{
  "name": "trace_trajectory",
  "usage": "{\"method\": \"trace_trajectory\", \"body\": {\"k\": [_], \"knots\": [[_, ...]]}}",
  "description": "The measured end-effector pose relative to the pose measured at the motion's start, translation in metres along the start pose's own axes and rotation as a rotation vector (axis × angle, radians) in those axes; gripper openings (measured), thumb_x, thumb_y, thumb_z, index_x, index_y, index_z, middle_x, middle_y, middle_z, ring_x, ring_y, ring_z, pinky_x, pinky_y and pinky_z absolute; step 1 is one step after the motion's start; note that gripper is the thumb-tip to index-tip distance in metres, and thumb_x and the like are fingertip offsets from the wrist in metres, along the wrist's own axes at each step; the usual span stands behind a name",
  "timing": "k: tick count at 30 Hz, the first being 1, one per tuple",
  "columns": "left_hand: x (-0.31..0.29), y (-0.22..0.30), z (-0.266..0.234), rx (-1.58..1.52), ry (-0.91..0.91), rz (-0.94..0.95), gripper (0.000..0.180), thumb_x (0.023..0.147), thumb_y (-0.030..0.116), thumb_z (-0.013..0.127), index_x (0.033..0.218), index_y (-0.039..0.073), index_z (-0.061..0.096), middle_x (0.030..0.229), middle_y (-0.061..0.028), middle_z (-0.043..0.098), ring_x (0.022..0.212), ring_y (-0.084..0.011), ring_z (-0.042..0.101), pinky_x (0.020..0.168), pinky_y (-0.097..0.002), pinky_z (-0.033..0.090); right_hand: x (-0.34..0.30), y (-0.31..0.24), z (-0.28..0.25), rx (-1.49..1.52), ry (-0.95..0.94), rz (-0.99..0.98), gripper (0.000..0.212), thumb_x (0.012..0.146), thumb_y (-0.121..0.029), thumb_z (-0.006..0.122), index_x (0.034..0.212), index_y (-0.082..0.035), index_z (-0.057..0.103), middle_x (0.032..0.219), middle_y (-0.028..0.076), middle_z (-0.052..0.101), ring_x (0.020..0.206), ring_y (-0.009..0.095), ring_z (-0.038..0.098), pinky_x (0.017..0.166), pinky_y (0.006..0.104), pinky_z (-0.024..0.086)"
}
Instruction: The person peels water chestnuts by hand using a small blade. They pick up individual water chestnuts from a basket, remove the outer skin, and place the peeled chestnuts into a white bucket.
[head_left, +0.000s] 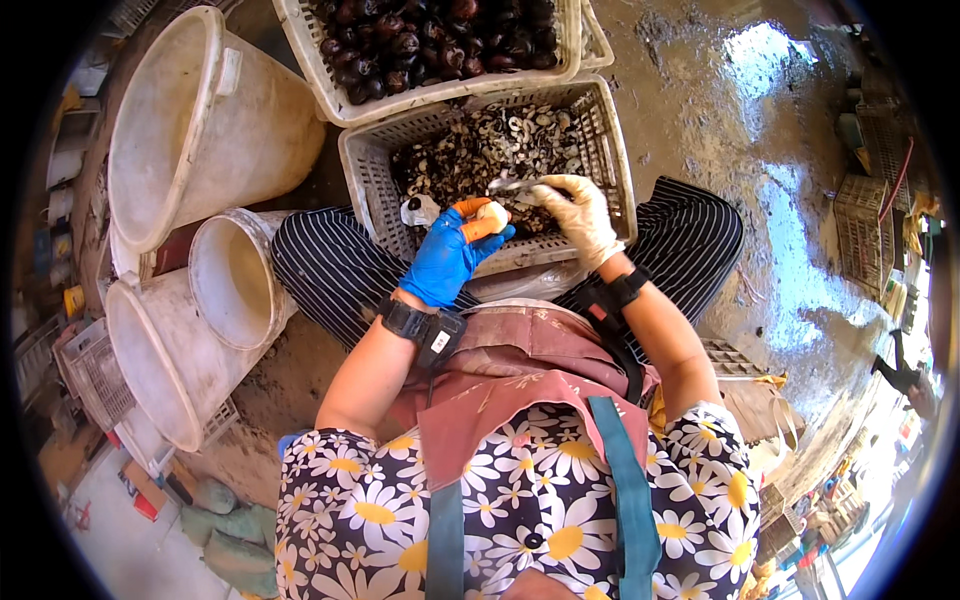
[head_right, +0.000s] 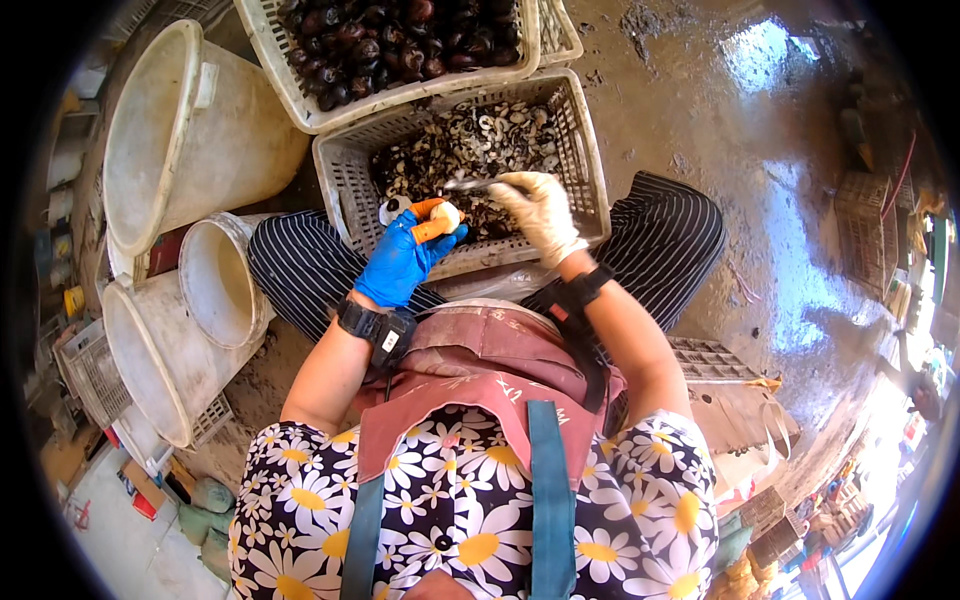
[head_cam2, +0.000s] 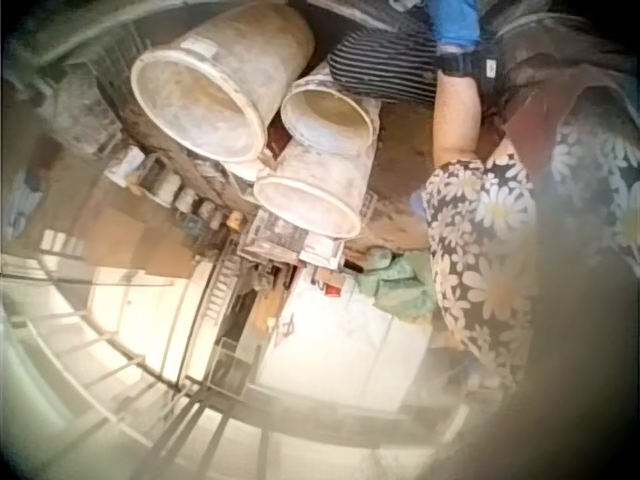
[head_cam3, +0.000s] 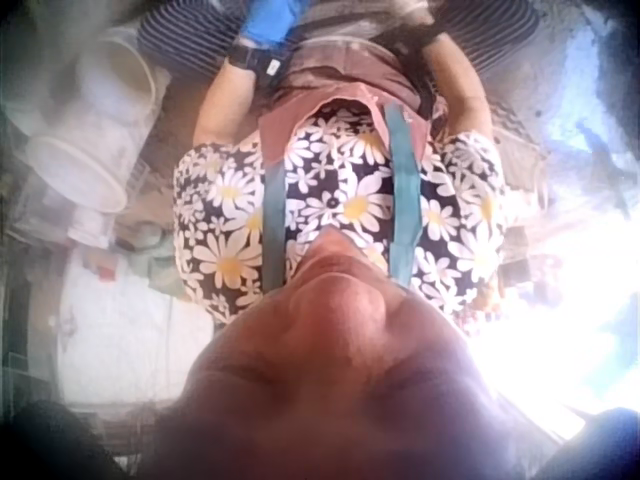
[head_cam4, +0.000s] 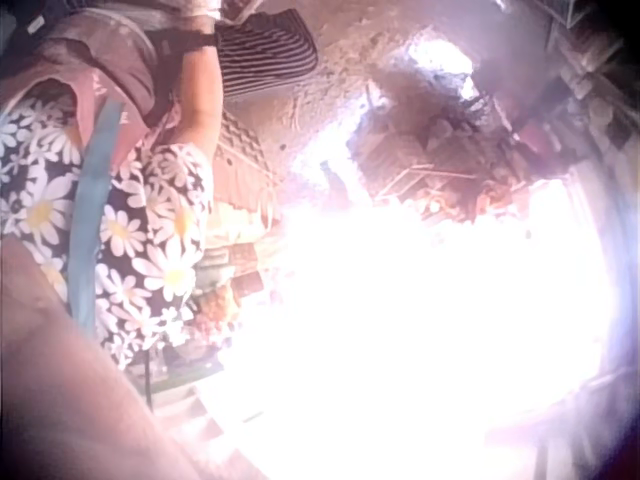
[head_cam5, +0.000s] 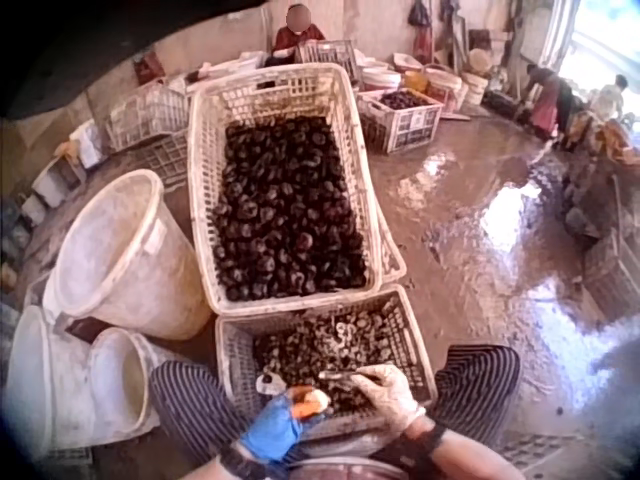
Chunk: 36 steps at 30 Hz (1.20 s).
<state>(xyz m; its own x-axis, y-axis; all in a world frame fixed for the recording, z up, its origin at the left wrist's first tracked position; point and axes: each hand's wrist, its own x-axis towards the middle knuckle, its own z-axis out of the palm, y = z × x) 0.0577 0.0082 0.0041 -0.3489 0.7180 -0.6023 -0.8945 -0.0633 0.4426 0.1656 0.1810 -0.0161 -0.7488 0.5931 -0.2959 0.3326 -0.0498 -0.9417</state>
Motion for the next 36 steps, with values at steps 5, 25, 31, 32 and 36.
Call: {"method": "trace_trajectory", "body": {"k": [5, 25, 31, 32, 36], "knots": [[0.01, -0.004, -0.011, -0.111, -0.086, -0.08, 0.034, 0.089, 0.003, 0.053, 0.123, 0.007, 0.052, 0.105, -0.0058, 0.062, 0.083, -0.0131, 0.059, 0.066, -0.0201, 0.048, -0.012, -0.005, 0.014, -0.038, -0.061, -0.189, 0.017, 0.077, -0.013, 0.072, 0.091, -0.005, 0.068, 0.082, 0.007, 0.064, 0.081, 0.017, 0.059, 0.074, 0.0305, 0.046], [0.012, 0.0, -0.023, -0.108, -0.151, -0.166, 0.03, 0.09, 0.007, 0.055, 0.12, 0.005, 0.053, 0.104, -0.0114, 0.063, 0.086, -0.0163, 0.063, 0.068, -0.0221, 0.053, -0.012, 0.003, 0.007, 0.001, -0.11, -0.169, 0.021, 0.081, -0.017, 0.071, 0.095, -0.001, 0.067, 0.09, 0.005, 0.064, 0.081, 0.011, 0.059, 0.072, 0.0237, 0.047], [0.012, 0.007, -0.008, 0.075, -0.083, -0.17, 0.023, 0.087, 0.009, 0.06, 0.109, 0.001, 0.057, 0.102, -0.0098, 0.063, 0.093, -0.0203, 0.063, 0.078, -0.0224, 0.054, -0.008, -0.006, -0.001, 0.088, -0.152, 0.006, 0.023, 0.081, -0.018, 0.07, 0.097, -0.001, 0.067, 0.091, 0.006, 0.064, 0.084, 0.012, 0.059, 0.075, 0.0256, 0.047], [0.009, 0.004, -0.009, 0.109, -0.072, -0.175, 0.023, 0.087, 0.008, 0.059, 0.109, 0.001, 0.057, 0.102, -0.0094, 0.063, 0.092, -0.02, 0.063, 0.077, -0.0225, 0.054, -0.013, 0.005, 0.004, 0.054, -0.185, -0.015, 0.024, 0.081, -0.018, 0.07, 0.096, -0.001, 0.067, 0.094, 0.007, 0.062, 0.088, 0.013, 0.058, 0.078, 0.0263, 0.046], [0.008, 0.001, -0.011, 0.048, -0.033, -0.183, 0.026, 0.088, 0.006, 0.058, 0.113, 0.002, 0.056, 0.101, -0.0078, 0.063, 0.09, -0.0176, 0.063, 0.075, -0.0228, 0.053, -0.005, -0.002, -0.011, -0.008, -0.131, 0.155, 0.023, 0.081, -0.017, 0.071, 0.097, -0.001, 0.067, 0.094, 0.006, 0.063, 0.086, 0.013, 0.058, 0.077, 0.026, 0.046]]}}
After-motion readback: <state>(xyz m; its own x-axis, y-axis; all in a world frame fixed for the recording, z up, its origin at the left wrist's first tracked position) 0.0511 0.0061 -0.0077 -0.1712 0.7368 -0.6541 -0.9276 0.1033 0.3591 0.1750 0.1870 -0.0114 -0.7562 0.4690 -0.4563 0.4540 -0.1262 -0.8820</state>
